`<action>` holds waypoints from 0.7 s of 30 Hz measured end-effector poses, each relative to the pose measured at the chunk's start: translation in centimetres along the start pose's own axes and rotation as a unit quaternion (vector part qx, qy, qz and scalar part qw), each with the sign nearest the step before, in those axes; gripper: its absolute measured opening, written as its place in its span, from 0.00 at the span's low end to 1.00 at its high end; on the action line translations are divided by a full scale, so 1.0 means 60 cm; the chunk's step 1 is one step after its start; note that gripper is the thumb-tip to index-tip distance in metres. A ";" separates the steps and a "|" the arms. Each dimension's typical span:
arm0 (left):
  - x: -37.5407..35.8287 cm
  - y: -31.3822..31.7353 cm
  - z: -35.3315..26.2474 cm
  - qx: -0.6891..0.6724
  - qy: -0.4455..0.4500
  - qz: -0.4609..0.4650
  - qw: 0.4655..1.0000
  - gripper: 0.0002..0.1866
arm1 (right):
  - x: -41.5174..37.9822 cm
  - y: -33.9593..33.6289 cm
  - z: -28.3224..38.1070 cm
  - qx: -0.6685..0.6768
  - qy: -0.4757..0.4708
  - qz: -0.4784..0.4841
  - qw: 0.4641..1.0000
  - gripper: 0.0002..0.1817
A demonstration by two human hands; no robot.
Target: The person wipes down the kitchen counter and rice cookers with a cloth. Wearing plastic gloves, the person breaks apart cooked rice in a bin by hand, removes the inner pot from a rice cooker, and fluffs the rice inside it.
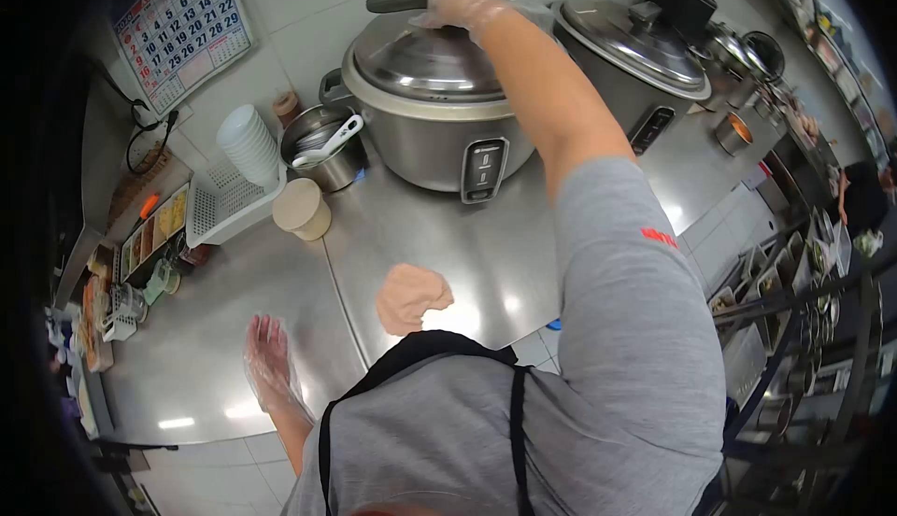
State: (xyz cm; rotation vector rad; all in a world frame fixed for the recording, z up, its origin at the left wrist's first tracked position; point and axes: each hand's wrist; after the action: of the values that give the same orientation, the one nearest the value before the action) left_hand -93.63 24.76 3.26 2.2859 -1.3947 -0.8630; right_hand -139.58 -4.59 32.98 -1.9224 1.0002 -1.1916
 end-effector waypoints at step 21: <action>-0.151 0.258 0.088 0.084 0.011 -0.065 0.994 0.21 | 0.001 -0.025 -0.438 -0.231 0.111 -0.081 0.963 0.15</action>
State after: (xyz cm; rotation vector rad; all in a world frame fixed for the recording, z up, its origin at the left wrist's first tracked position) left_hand -110.71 25.71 10.85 2.5286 -1.3673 -0.7818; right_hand -163.32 -7.42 43.96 -2.3000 1.3566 -1.3811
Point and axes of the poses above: each hand's wrist, its own x-axis towards the middle knuckle, its own y-axis out of the palm, z = x × y, and after that the axes turned 5 degrees about -x, right-handed
